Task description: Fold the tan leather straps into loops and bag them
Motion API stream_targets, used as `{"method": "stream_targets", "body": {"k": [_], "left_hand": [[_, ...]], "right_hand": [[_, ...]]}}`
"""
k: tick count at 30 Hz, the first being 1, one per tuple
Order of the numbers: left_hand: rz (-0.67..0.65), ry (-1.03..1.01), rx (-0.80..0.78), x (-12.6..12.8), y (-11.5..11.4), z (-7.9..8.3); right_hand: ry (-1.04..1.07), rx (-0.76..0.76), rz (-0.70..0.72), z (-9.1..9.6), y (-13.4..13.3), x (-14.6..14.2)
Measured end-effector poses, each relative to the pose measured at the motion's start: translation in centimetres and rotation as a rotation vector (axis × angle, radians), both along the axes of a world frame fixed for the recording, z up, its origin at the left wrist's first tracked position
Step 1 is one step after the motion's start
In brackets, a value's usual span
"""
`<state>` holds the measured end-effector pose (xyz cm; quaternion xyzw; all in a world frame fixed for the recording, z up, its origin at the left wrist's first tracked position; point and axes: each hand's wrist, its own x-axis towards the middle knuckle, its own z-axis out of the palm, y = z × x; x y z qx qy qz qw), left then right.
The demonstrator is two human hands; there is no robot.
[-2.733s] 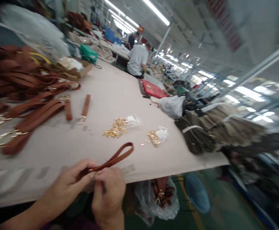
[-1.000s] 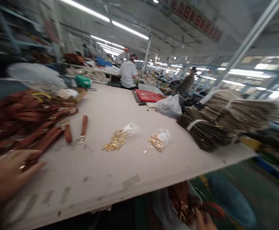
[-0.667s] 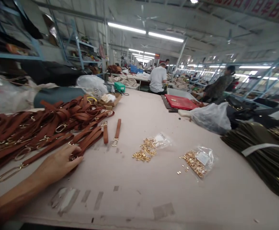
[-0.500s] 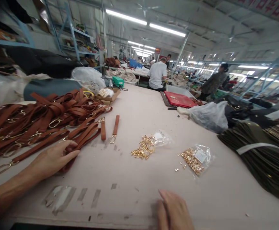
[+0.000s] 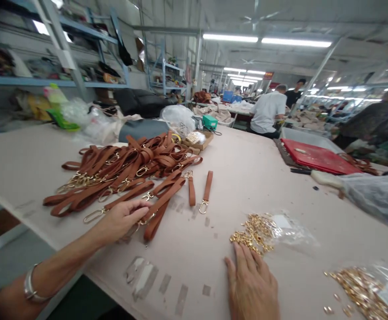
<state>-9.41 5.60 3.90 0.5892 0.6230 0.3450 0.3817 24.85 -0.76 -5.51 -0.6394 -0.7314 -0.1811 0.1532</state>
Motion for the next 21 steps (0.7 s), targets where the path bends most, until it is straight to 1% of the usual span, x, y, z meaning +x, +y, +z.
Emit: {"method": "stream_targets", "body": {"k": [2, 4, 7, 9, 12, 15, 18, 21], "left_hand": [[0.031, -0.126, -0.054, 0.0, -0.7, 0.1], [0.05, -0.255, -0.108, 0.3, -1.6, 0.2], [0.032, -0.441, -0.172, 1.2, -3.0, 0.1], [0.002, -0.55, -0.215, 2.1, -3.8, 0.1], [-0.069, -0.673, -0.295, 3.9, -5.0, -0.1], [-0.141, -0.74, -0.357, 6.1, -6.0, -0.3], [-0.205, -0.749, -0.398, 8.4, -7.1, -0.5], [-0.305, -0.748, -0.428, 10.3, -8.1, -0.9]], "right_hand": [[-0.013, 0.009, 0.028, -0.4, 0.2, 0.9], [0.028, 0.057, 0.063, -0.5, 0.0, 1.8], [0.191, 0.137, 0.056, 0.0, -0.9, 2.2], [0.341, 0.122, 0.012, 0.7, -2.0, 1.8], [0.637, 0.0, -0.054, 2.2, -3.9, 0.1], [0.976, -0.115, -0.099, 3.9, -5.8, -2.6], [1.246, -0.155, -0.031, 5.5, -7.2, -5.1], [1.411, -0.165, 0.088, 6.3, -8.0, -6.6]]}}
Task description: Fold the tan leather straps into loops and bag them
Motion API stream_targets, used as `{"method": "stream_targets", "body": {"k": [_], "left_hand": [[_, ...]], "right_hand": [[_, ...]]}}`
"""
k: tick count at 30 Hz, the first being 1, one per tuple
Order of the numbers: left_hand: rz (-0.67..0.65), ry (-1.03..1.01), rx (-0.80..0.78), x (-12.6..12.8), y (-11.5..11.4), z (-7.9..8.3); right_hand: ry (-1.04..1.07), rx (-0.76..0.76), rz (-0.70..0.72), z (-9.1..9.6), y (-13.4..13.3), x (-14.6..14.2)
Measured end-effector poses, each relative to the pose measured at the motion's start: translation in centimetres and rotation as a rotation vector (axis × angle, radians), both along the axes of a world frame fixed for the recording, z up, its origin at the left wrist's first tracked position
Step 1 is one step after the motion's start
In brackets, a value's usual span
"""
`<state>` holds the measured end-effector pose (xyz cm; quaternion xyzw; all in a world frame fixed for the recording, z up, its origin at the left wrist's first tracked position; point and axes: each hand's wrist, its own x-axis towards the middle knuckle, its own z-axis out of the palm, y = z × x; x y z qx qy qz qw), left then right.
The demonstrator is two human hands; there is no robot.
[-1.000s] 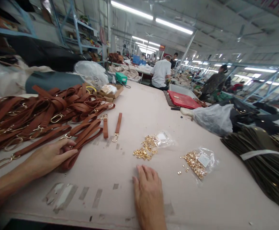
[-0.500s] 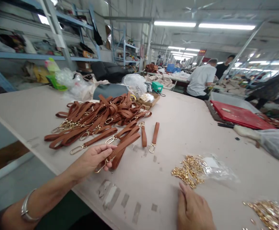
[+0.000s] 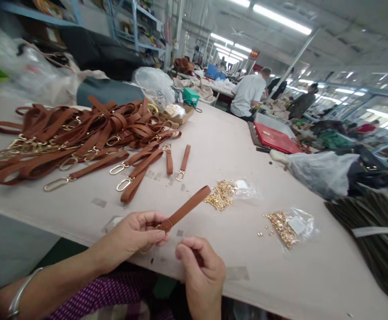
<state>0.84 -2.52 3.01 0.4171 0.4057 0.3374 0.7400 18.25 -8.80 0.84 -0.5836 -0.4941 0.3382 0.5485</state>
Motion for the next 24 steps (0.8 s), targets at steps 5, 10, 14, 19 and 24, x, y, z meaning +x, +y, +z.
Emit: {"method": "stream_targets", "body": {"k": [5, 10, 14, 19, 24], "left_hand": [[-0.125, -0.062, 0.053, 1.7, -1.3, -0.5], [-0.16, -0.019, 0.114, 1.9, -1.6, -0.5], [-0.176, 0.041, 0.171, 1.9, -1.7, -0.6], [-0.183, 0.174, 0.293, 1.8, -2.1, -0.3], [-0.162, 0.397, 0.515, 1.6, -2.3, -0.9]], "right_hand": [[0.105, -0.057, 0.078, -0.1, -0.5, -0.3], [0.094, -0.126, 0.088, -0.3, -0.8, 0.1], [0.106, -0.134, 0.078, -0.6, -1.0, 0.1], [0.157, -0.149, 0.05, -0.9, -1.2, -0.5], [0.134, -0.13, 0.014, -1.0, -1.4, -1.2]]}}
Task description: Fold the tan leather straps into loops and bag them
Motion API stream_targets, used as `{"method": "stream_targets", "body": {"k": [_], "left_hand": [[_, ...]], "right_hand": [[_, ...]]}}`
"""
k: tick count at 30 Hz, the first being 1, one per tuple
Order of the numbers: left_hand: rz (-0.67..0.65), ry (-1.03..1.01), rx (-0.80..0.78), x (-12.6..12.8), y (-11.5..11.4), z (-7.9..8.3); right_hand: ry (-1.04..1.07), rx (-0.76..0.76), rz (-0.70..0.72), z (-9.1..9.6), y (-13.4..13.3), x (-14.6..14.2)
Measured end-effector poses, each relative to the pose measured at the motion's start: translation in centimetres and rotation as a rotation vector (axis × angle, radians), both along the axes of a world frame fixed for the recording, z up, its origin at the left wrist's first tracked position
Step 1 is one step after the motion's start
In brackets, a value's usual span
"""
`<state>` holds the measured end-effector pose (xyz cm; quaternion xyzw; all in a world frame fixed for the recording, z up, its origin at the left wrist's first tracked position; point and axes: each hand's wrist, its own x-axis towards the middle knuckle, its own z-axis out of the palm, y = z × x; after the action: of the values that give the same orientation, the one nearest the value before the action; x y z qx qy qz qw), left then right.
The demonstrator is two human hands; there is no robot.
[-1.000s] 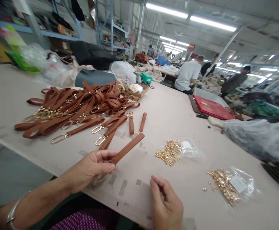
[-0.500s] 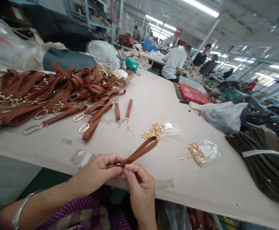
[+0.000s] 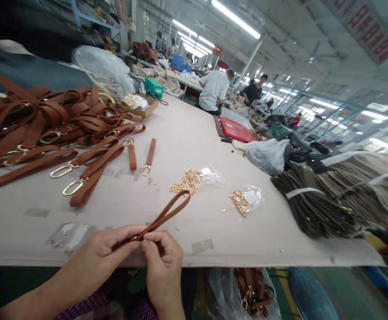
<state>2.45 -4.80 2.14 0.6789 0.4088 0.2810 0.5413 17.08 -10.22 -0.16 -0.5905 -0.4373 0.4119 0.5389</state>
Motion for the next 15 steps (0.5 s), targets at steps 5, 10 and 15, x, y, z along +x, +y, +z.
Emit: {"method": "stream_targets", "body": {"k": [5, 10, 15], "left_hand": [[-0.026, 0.026, 0.113, 0.2, 0.3, -1.1], [-0.095, 0.022, 0.172, 0.5, 0.3, -1.0], [-0.153, -0.023, 0.143, 1.4, 0.4, -1.0]], "right_hand": [[0.046, 0.025, -0.038, -0.3, -0.2, 0.0], [0.126, 0.053, -0.091, -0.2, -0.4, 0.1], [0.039, 0.024, -0.136, 0.6, -0.4, 0.6]]}}
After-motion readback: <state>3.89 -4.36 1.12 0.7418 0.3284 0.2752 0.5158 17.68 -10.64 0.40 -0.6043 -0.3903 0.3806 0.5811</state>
